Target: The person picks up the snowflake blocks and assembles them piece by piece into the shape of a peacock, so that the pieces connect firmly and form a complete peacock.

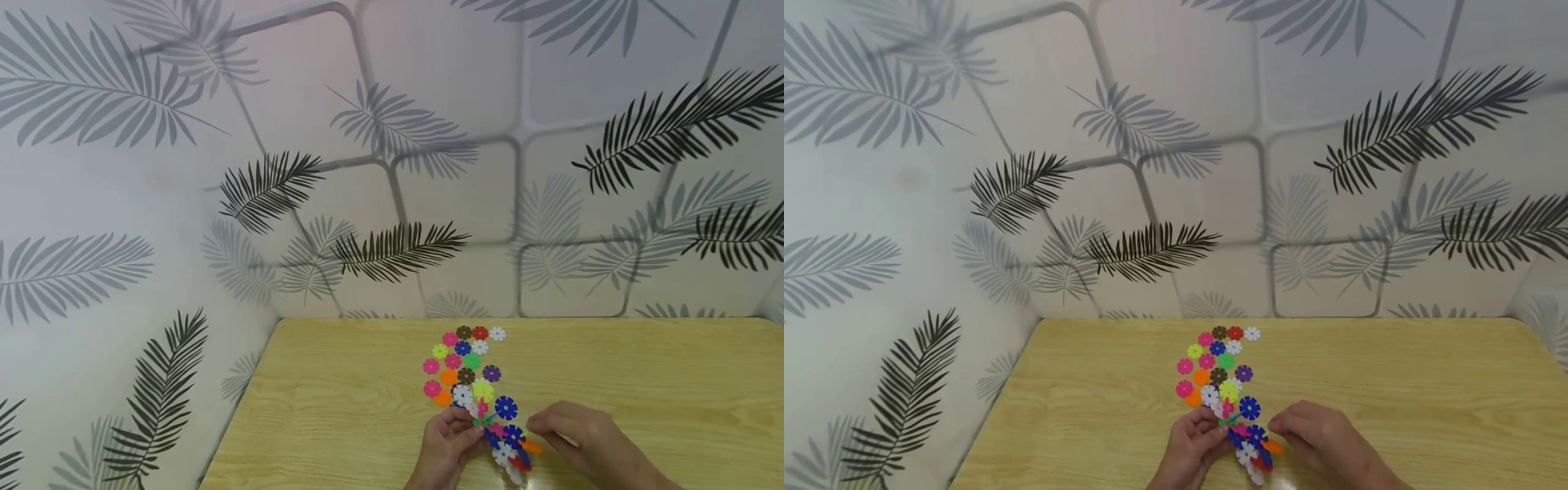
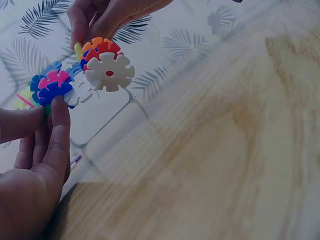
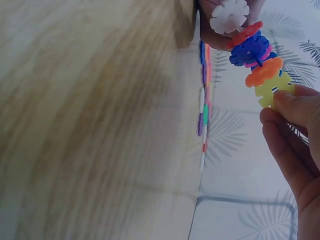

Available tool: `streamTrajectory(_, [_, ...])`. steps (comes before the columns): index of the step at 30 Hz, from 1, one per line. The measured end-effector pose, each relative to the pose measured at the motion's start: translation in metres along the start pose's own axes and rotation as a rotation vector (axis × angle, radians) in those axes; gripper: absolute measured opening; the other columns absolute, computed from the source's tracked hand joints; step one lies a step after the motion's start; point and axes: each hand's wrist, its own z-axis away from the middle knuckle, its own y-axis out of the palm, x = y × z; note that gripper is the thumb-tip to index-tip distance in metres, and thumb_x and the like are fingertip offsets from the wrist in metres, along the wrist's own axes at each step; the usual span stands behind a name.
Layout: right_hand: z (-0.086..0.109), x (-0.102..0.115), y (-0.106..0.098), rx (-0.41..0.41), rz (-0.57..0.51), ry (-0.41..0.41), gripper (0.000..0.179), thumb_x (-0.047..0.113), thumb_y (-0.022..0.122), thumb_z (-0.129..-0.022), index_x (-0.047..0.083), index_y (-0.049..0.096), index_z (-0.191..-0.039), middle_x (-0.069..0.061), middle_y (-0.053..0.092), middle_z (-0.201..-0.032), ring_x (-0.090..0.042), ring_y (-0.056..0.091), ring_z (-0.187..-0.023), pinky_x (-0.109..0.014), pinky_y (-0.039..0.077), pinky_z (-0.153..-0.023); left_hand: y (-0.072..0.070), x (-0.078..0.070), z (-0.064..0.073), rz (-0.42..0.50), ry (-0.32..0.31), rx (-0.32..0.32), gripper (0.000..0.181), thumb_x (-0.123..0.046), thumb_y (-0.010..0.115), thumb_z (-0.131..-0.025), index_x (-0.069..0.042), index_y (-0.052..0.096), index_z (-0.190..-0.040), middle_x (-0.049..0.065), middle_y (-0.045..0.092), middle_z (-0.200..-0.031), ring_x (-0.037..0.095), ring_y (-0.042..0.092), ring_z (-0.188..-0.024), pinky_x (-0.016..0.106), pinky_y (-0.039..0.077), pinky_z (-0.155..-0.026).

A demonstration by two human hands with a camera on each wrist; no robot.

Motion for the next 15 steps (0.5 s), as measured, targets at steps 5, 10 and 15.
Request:
streamTrajectory(5, [0.0042,0.0032,0.0008,0.014,0.067,-0.024,0.047,0.04,0.044,-0.115,0.014,0.082,-0.103,0.004,0.079,-0.096,-0.008,0.075,-0.085,-0.004,0.056,-0.084,-0.0005,0.0008,-0.0014,-0.016,-0.017,-0.015,0.02,0.013,0.063,-0.099,-0.006,0.066,-0.104,0.002,0.073,-0.097,0.012,0.077,-0.094,0.028,0.067,-0.089])
streamTrajectory(10, [0.0061,0.0072,0.0033,0.026,0.113,0.001,0.05,0.043,0.041,-0.115,0.015,0.081,-0.103,0.006,0.078,-0.097,-0.007,0.075,-0.086,-0.004,0.055,-0.085,-0.0008,-0.0001,-0.0022,-0.027,-0.037,-0.037,0.019,0.012,0.063,-0.1,-0.006,0.065,-0.106,0.003,0.071,-0.098,0.013,0.077,-0.095,0.029,0.067,-0.09])
streamTrajectory(15, [0.0099,0.0075,0.0074,0.003,0.103,0.012,0.048,0.042,0.043,-0.115,0.016,0.08,-0.102,0.006,0.077,-0.097,-0.005,0.074,-0.085,-0.004,0.056,-0.083,-0.0006,-0.0009,-0.002,-0.022,-0.034,-0.029,0.02,0.013,0.062,-0.1,-0.006,0.065,-0.104,0.003,0.071,-0.098,0.012,0.077,-0.095,0.029,0.067,-0.09])
